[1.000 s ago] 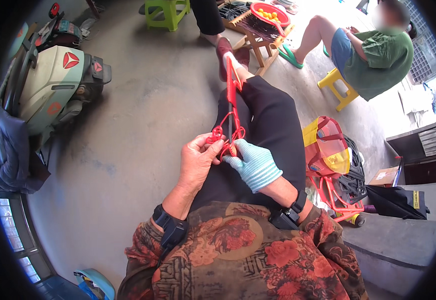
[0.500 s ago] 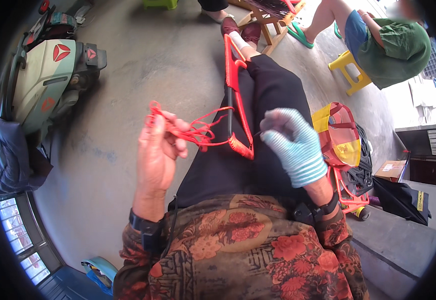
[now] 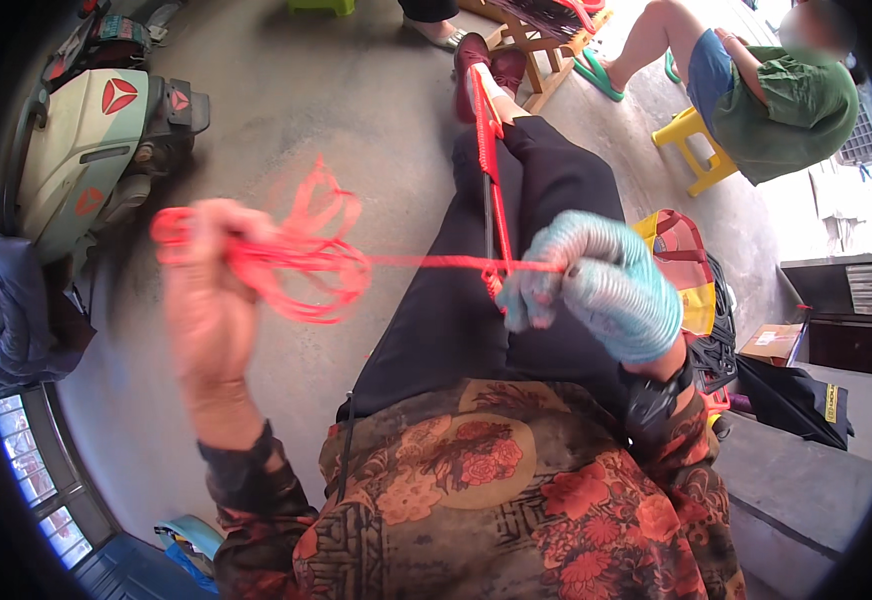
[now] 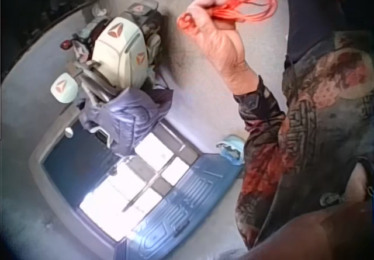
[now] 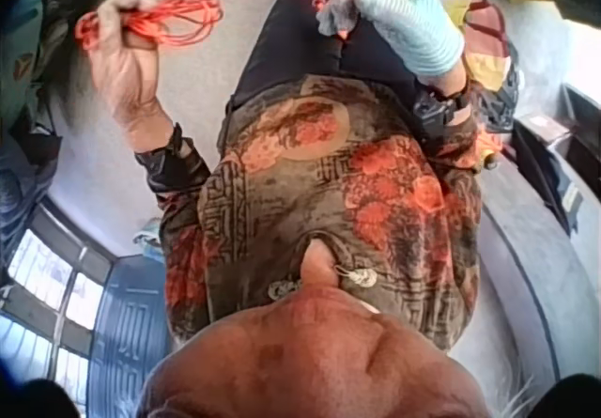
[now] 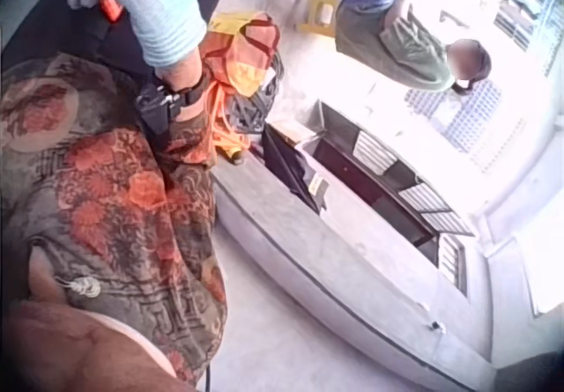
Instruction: The person is weaving a red plastic net onto a frame.
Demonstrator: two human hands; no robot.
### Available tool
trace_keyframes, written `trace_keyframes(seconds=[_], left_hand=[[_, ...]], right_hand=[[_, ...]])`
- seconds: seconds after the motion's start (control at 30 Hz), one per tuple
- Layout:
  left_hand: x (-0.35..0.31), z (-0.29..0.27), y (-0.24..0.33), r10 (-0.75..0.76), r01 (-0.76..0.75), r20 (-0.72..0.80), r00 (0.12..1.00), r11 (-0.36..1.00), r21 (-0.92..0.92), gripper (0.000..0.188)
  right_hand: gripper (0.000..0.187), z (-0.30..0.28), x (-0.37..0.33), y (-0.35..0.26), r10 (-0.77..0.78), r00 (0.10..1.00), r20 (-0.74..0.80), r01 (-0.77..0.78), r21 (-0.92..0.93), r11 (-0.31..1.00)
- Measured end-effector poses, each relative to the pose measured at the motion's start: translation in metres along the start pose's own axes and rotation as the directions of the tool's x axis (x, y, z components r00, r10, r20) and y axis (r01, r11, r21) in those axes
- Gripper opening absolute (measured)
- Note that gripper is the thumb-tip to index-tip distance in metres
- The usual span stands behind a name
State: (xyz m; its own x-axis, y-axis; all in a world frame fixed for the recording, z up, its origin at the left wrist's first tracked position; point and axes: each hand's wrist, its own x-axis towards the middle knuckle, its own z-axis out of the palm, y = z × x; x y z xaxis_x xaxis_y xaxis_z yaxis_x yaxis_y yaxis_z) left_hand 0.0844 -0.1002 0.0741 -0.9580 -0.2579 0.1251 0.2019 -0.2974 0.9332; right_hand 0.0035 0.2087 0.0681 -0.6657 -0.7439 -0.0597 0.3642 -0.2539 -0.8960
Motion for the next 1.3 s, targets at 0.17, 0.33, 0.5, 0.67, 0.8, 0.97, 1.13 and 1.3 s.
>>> trace_keyframes(seconds=[0.17, 0.33, 0.5, 0.67, 0.8, 0.97, 1.13, 1.3], left_hand=[[-0.017, 0.051, -0.085, -0.422, 0.368, 0.127, 0.898, 0.876, 0.312, 0.016], [-0.032, 0.084, -0.115, -0.331, 0.250, 0.112, 0.937, 0.860, 0.445, 0.022], [-0.028, 0.073, -0.115, -0.442, 0.370, 0.171, 0.880, 0.866, 0.337, 0.023], [-0.004, 0.047, -0.083, -0.435, 0.430, 0.006, 0.901, 0.889, -0.155, 0.031], [0.005, 0.037, -0.077, -0.347, 0.351, -0.057, 0.936, 0.927, 0.134, 0.032], [0.004, 0.054, -0.111, -0.317, 0.031, 0.284, 0.905, 0.716, 0.698, 0.022], [0.003, 0.068, -0.125, -0.473, 0.127, 0.364, 0.802, 0.732, 0.670, 0.020], [0.002, 0.041, -0.107, -0.504, 0.488, 0.255, 0.825, 0.863, 0.129, 0.022]], right_hand=[[0.015, 0.013, -0.029, 0.028, -0.036, 0.988, -0.150, 0.069, 0.220, 0.973], [0.013, 0.027, -0.041, 0.024, 0.080, 0.960, -0.268, 0.001, 0.288, 0.958], [0.013, 0.030, -0.041, 0.007, 0.098, 0.970, -0.224, -0.023, 0.313, 0.949], [0.024, -0.002, -0.007, 0.007, -0.072, 0.816, -0.573, 0.014, -0.106, 0.994], [0.034, -0.013, 0.001, 0.028, -0.335, 0.709, -0.621, -0.050, -0.518, 0.854], [0.015, -0.009, -0.002, 0.048, -0.252, 0.907, -0.338, -0.180, -0.850, 0.495], [0.015, -0.018, 0.012, 0.071, -0.112, 0.873, -0.474, -0.264, -0.654, 0.709], [0.013, -0.032, 0.000, 0.047, -0.045, 0.769, -0.638, -0.197, -0.304, 0.932]])
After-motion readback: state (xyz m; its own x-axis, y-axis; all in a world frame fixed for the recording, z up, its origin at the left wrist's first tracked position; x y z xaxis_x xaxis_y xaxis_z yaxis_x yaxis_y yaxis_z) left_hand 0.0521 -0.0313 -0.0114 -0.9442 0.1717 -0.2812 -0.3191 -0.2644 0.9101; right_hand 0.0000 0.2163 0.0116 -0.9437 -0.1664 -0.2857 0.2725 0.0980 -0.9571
